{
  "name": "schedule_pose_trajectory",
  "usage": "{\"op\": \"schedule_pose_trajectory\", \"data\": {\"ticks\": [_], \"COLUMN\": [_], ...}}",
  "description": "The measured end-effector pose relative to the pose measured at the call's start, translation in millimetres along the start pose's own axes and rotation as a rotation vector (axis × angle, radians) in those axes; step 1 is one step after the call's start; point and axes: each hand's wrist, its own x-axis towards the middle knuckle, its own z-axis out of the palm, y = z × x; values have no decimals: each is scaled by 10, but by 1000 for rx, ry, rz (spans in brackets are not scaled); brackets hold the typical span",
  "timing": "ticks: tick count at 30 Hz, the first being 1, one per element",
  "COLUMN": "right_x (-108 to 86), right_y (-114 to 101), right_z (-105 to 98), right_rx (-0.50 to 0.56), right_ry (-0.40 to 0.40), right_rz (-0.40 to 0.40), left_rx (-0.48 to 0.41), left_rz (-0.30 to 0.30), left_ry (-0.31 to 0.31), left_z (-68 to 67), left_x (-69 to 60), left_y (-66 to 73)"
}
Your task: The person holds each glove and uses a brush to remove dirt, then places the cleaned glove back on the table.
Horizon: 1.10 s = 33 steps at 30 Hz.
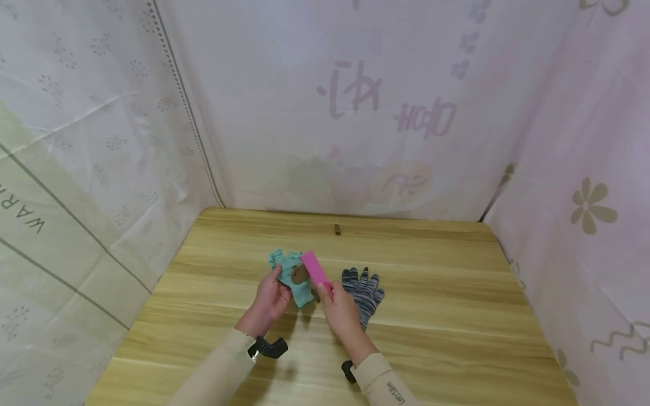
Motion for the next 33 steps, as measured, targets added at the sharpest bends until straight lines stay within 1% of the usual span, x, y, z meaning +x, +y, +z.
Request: {"op": "schedule_pose_trajectory", "data": {"ticks": [3, 6, 11, 15, 18, 21, 23, 28, 33], "right_x": [7, -12, -37, -36, -42, -42, -44, -33, -37], "right_y": [-53, -131, -283, -340, -313, -249, -199, -112, -45], "right_z": [6, 18, 74, 126, 155, 166, 167, 155, 119], "right_rx": [32, 58, 112, 107, 57, 18, -1, -12, -22], "right_ry": [14, 5, -22, -7, 13, 15, 16, 11, 7], "right_rz": [-2, -1, -35, -67, -80, -86, -82, -71, -56], "left_rx": [9, 15, 37, 75, 71, 53, 46, 27, -16], "left_rz": [2, -1, -27, -46, -29, 13, 26, 13, 28], "left_ry": [-1, -6, -49, -75, -53, -22, -8, -6, 6], "left_z": [-11, 4, 63, 95, 93, 72, 56, 38, 28], "left_x": [-2, -12, -33, -60, -71, -70, -69, -60, -21], "left_y": [-3, -31, -111, -160, -153, -109, -76, -32, -18]}}
